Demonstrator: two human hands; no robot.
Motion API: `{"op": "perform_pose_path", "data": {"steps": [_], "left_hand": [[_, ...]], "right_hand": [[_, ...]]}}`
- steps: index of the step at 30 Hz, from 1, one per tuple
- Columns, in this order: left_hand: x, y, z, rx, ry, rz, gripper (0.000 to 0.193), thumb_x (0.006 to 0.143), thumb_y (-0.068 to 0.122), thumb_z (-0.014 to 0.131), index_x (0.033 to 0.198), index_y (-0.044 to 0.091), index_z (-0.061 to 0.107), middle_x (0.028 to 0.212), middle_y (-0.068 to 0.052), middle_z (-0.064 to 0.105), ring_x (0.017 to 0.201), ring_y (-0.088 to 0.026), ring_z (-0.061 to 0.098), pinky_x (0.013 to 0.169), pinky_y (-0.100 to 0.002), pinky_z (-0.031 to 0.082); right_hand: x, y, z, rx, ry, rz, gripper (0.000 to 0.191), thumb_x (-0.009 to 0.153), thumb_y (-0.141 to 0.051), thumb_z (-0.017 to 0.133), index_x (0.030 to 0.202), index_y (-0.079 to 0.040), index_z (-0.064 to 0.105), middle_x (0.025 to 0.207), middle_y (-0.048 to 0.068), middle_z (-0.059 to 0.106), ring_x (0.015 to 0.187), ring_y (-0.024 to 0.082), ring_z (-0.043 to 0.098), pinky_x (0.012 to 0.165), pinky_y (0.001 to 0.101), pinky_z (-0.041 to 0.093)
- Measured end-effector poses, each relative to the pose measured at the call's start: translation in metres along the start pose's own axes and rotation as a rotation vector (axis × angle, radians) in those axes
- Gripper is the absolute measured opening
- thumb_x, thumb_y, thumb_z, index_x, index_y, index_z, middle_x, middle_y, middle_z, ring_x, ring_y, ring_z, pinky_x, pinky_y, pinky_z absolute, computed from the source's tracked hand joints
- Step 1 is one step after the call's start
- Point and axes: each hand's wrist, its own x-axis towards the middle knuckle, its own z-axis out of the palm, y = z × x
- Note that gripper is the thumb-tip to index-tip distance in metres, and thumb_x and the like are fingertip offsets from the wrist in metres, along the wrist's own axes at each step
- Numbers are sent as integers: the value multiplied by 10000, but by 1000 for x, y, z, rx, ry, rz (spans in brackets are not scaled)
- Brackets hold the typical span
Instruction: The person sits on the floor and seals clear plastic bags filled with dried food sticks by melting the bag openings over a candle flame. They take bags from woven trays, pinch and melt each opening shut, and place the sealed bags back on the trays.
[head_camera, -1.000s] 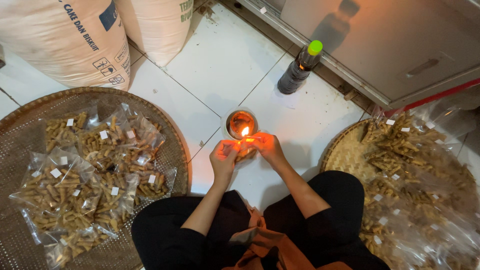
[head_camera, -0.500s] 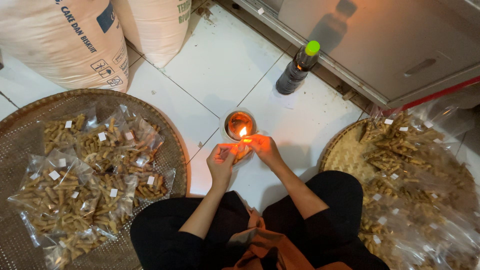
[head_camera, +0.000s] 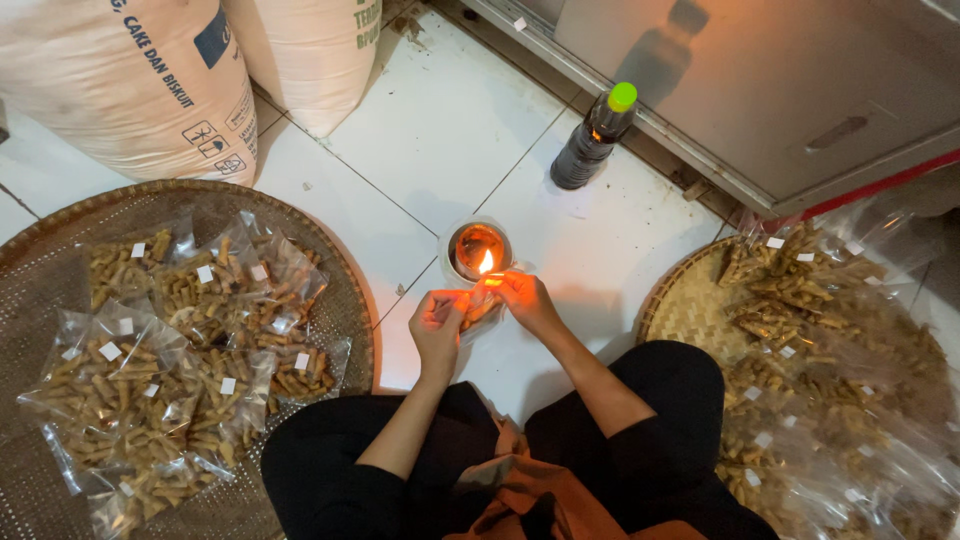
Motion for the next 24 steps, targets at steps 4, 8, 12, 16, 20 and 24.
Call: {"op": "perform_pose_path", "data": {"steps": [4,8,12,16,20,24], "left_hand": [[-1,-2,-3,-17,12,-10,36,968,8,643,991,-19,644,855,-54,670,691,-62,554,583,-212,413],[-1,-3,-4,35,46,50,26,973,-3,648,990,-22,647,916,-81,692,803,-97,634,706,-233,490],[-2,-4,-3,29,73,49,25,947,-8,638,971,-16,642,959,-89,727,860,-141,691,786,-266,539],[-4,-7,-3,-19,88,65,31,943,-23,653,970,-25,638,948,-93,712,865,-143,683,787,-268,534],[-6,-10,-4,-18,97,75,30,947,-32,662,968,-30,641,936,-92,696,855,-141,665,775,-269,516],[-7,-10,-5,-43,81,117,26,940,-32,659,954,-23,640,947,-88,706,861,-137,667,815,-270,538]], "right_hand": [[-2,7,-2,-94,-6,-43,285,974,-183,542,1065,-32,767,873,41,755,781,124,674,713,271,526],[-1,12,0,-47,-13,20,285,984,-195,551,1094,-35,759,858,52,747,722,118,647,629,275,517],[0,16,1,-44,-21,64,291,985,-205,553,1103,-30,754,855,59,746,664,131,613,597,283,501],[0,16,0,-8,-40,46,295,995,-209,540,1070,-18,752,861,55,743,681,124,626,606,282,512],[-1,13,0,-40,-45,16,302,1003,-217,532,1007,-10,751,851,52,738,692,122,634,615,280,517],[-3,11,-1,-5,-70,53,313,1000,-223,513,993,-24,755,834,48,729,686,121,619,603,283,505]]}}
